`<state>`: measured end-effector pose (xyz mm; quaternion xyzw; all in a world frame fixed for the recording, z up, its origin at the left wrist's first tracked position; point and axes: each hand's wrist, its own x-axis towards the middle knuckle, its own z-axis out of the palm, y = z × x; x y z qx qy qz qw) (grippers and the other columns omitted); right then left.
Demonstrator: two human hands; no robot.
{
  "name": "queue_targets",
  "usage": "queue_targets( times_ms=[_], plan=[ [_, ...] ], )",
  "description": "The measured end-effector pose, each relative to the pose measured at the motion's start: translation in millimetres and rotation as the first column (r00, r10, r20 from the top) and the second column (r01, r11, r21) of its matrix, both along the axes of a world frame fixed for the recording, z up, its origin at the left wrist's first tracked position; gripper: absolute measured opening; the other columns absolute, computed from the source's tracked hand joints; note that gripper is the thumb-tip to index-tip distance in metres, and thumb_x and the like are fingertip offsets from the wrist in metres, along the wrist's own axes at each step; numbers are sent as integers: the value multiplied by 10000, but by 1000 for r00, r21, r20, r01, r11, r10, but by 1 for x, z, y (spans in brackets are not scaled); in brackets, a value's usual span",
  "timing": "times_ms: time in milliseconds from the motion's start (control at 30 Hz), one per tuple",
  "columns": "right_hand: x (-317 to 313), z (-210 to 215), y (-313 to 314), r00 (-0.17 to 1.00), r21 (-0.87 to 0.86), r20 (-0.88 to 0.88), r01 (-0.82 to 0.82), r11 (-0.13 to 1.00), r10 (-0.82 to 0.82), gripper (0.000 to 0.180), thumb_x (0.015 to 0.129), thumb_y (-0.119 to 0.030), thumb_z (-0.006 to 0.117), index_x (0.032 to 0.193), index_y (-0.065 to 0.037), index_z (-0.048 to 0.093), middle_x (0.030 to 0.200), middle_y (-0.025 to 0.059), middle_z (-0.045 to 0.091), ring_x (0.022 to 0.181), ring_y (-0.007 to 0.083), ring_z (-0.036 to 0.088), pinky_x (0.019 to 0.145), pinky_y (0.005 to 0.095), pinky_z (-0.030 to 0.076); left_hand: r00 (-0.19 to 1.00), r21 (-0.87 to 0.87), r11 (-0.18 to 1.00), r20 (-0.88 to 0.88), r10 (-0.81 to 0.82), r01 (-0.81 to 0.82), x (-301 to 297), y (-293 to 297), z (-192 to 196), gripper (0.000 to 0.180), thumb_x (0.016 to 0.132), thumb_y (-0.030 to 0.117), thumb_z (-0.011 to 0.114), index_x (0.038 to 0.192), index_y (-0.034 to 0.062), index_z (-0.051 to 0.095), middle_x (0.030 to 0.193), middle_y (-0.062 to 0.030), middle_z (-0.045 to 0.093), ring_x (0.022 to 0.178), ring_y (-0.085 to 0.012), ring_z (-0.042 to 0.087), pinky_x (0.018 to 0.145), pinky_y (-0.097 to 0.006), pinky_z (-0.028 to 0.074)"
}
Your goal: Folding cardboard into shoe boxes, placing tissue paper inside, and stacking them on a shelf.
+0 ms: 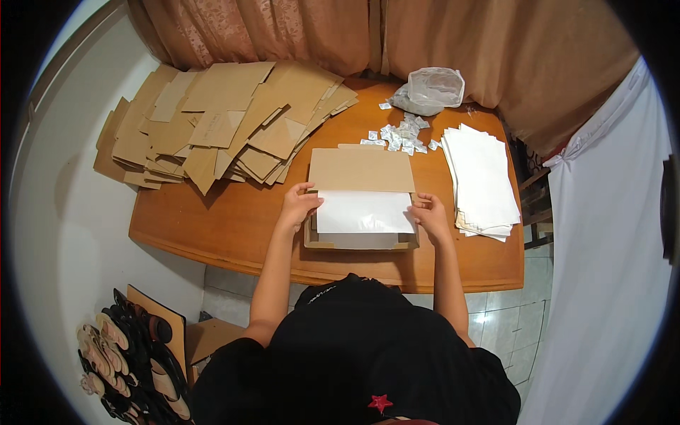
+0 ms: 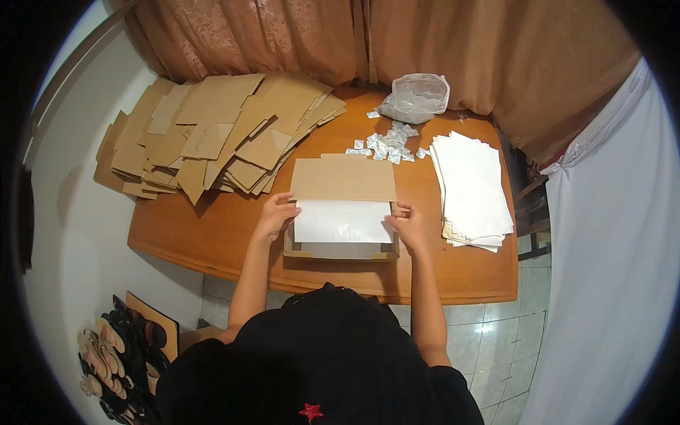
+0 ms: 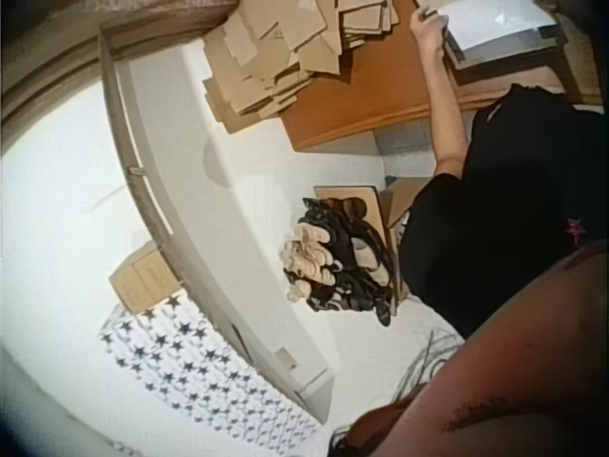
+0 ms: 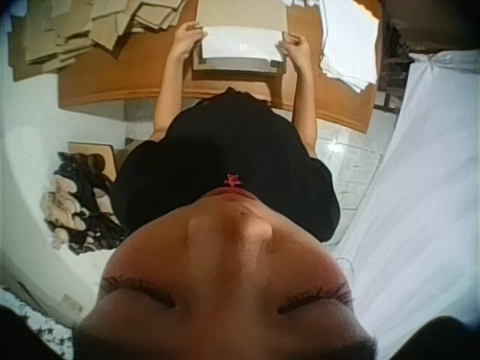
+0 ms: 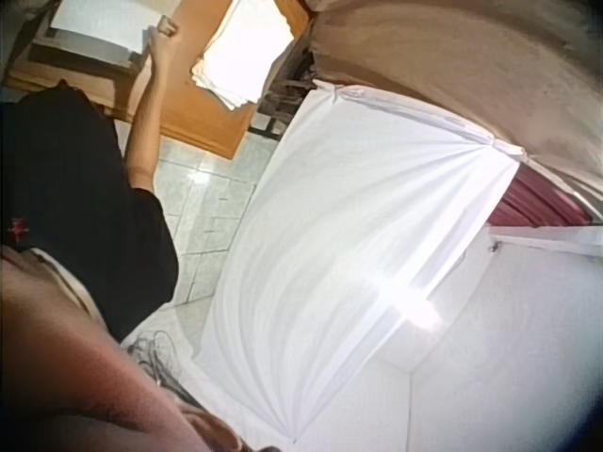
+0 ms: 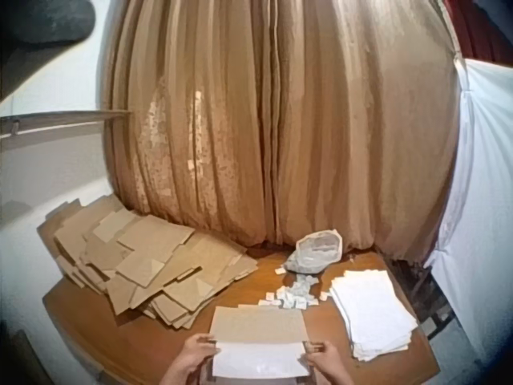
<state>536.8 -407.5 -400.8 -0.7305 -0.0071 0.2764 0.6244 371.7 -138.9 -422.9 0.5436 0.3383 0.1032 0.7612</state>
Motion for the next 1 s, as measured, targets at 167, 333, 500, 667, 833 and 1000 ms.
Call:
queue_targets(
  times_ms=[167,333,500,667,833,1000],
  plan=[
    [-8,-15,-1,922,-186,368,-52,981,118,549,593,66,692,1100,-17,500,896,51,515,674,104,530,631,243,485,986,222,961,-54,-156,165,-1,-10,18,756,630,-54,708,1278,30,328,851,-147,628,724,-189,617,636,-285,504],
    [-19,-23,2,773,-218,618,-10,976,146,570,576,89,686,1104,-42,513,901,55,511,648,103,526,613,244,486,985,462,873,-129,-112,160,-3,-17,25,945,608,-46,724,1369,73,177,819,-146,635,733,-179,620,671,-284,496],
    [-25,-32,1,847,-20,530,39,999,-22,644,561,88,708,1151,-48,487,941,73,476,638,108,528,580,237,476,952,499,815,-230,-203,294,-9,-28,36,1005,618,-47,705,1397,69,81,775,-136,641,715,-204,627,684,-313,502],
    [-21,-29,-5,925,59,367,82,995,-99,707,577,131,698,1205,-50,431,959,89,453,634,125,562,570,245,498,954,584,766,-274,-124,268,-13,-21,31,1016,626,-39,712,1403,76,68,765,-138,646,715,-193,623,678,-301,493],
    [-21,-30,-11,934,105,355,16,994,-52,751,592,166,669,1250,-58,383,952,94,446,673,145,592,597,253,520,947,743,589,-279,-161,319,-11,-15,22,977,630,-18,719,1400,89,127,780,-108,655,730,-212,613,714,-321,473],
    [-41,-5,-10,883,-164,445,-85,983,151,780,580,137,684,1267,-75,380,934,82,488,680,126,583,595,256,508,917,787,475,-378,-131,392,-19,-18,25,958,612,37,740,1393,135,195,798,-42,658,829,-238,591,815,-379,412]
  ],
)
